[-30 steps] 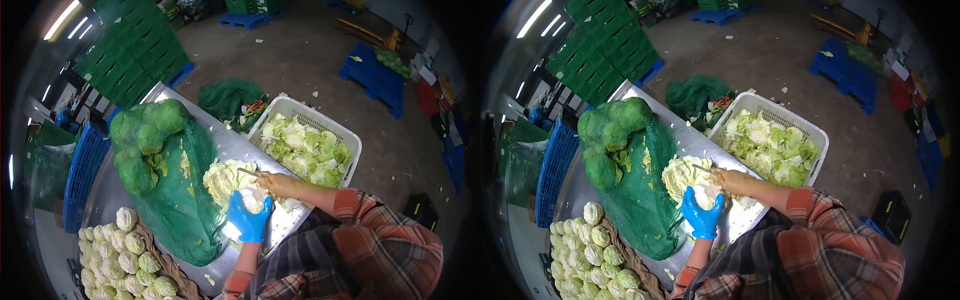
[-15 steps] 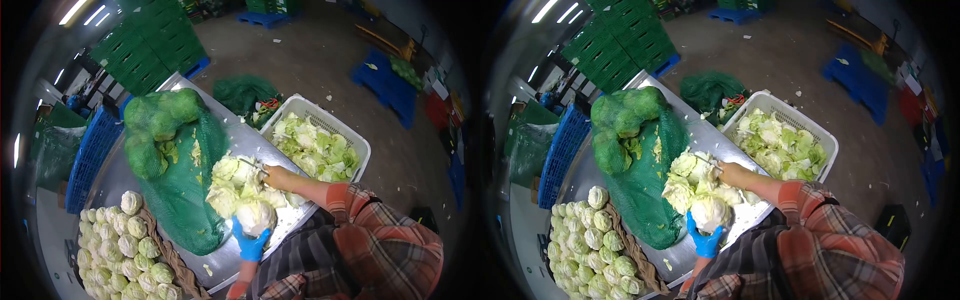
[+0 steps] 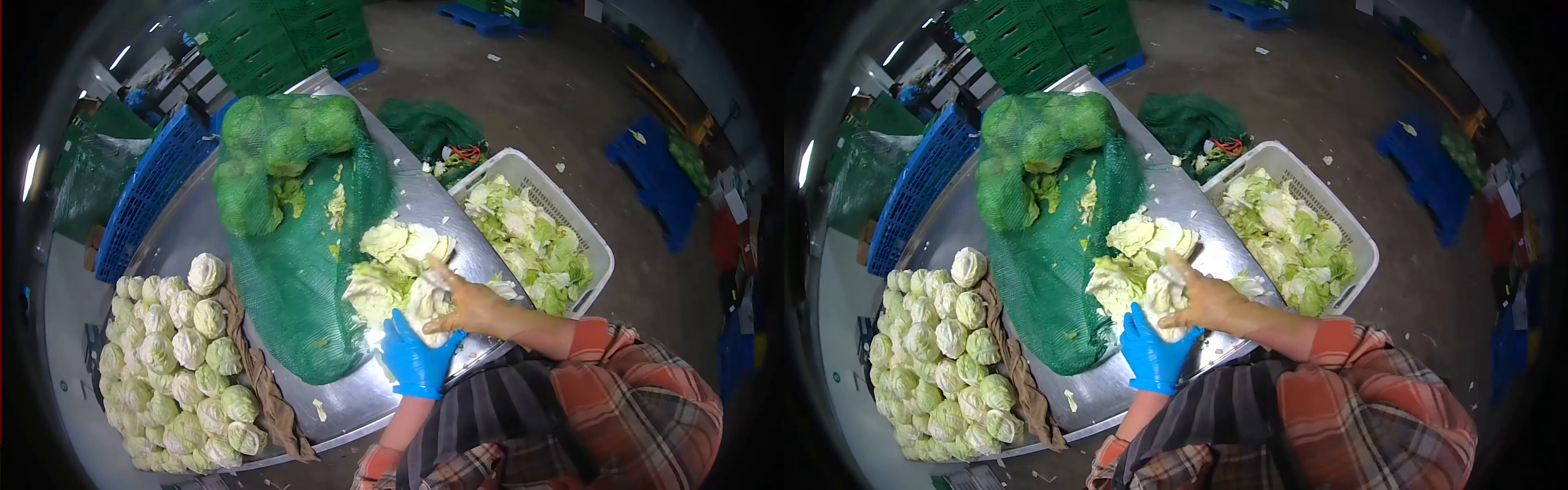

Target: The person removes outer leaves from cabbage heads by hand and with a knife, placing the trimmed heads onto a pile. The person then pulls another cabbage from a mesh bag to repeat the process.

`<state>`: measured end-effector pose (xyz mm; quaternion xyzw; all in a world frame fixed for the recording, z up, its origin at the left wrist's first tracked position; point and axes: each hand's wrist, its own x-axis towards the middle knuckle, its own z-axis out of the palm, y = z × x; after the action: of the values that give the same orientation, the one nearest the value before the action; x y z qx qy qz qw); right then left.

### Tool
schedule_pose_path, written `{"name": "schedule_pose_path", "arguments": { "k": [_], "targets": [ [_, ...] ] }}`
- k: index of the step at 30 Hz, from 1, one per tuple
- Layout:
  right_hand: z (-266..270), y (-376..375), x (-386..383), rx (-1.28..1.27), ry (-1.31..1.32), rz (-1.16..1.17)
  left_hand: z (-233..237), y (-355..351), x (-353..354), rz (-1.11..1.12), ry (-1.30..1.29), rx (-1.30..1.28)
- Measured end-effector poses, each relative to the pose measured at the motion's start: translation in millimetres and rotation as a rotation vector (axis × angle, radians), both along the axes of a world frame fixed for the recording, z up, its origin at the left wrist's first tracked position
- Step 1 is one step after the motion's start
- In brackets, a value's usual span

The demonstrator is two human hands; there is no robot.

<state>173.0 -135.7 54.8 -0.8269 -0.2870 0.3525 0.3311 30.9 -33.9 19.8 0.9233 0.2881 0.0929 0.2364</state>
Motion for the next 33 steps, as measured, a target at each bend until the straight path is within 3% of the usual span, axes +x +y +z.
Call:
{"name": "schedule_pose_path", "arguments": {
  "k": [4, 7, 13, 16, 17, 19, 20, 24, 27, 29, 30, 33],
  "targets": [
    [-18.6, 11.5, 17.5, -0.179, 0.111, 0.058, -1.7, -2.7, -0.6, -0.024, 0.014, 0.067],
    [-18.7, 27.6, 10.3, -0.167, -0.068, 0.118, -6.5, 2.1, -7.2, -0.014, -0.013, 0.022],
    [-33.0, 54.3, 25.7, -0.141, -0.104, 0.112, -9.6, 5.7, -3.4, -0.012, -0.013, 0.028],
    [-58.3, 55.0, 35.9, -0.093, -0.151, 0.054, -7.0, 4.2, -9.2, -0.140, -0.031, 0.074],
    [-63.6, 52.4, 40.2, -0.080, -0.132, 0.041, -10.3, -1.8, -17.7, -0.236, -0.102, 0.167],
    [-79.8, 51.2, 53.1, -0.055, -0.097, 0.030, -29.6, 2.8, -30.2, -0.273, -0.284, 0.131],
    [-97.0, 50.3, 53.7, -0.022, -0.103, 0.010, -34.0, 6.2, -33.7, -0.237, -0.258, 0.072],
    [-46.1, 31.8, 53.8, 0.137, 0.483, -0.111, -30.9, 29.0, -31.9, -0.041, -0.218, -0.237],
    [-14.9, 7.9, 41.7, -0.002, 0.218, -0.201, -39.7, 34.2, -23.0, 0.061, -0.246, -0.413],
    [-44.8, -19.0, 20.8, 0.219, -0.250, -0.033, -42.5, 28.1, -17.3, 0.080, -0.251, -0.404],
    [-15.8, -25.1, 7.6, 0.147, -0.066, 0.029, -42.0, 25.7, -15.5, 0.098, -0.247, -0.422],
    [-53.3, -25.1, -24.5, 0.229, -0.236, 0.061, -40.2, 24.9, -10.4, 0.124, -0.221, -0.444]
  ]
}}
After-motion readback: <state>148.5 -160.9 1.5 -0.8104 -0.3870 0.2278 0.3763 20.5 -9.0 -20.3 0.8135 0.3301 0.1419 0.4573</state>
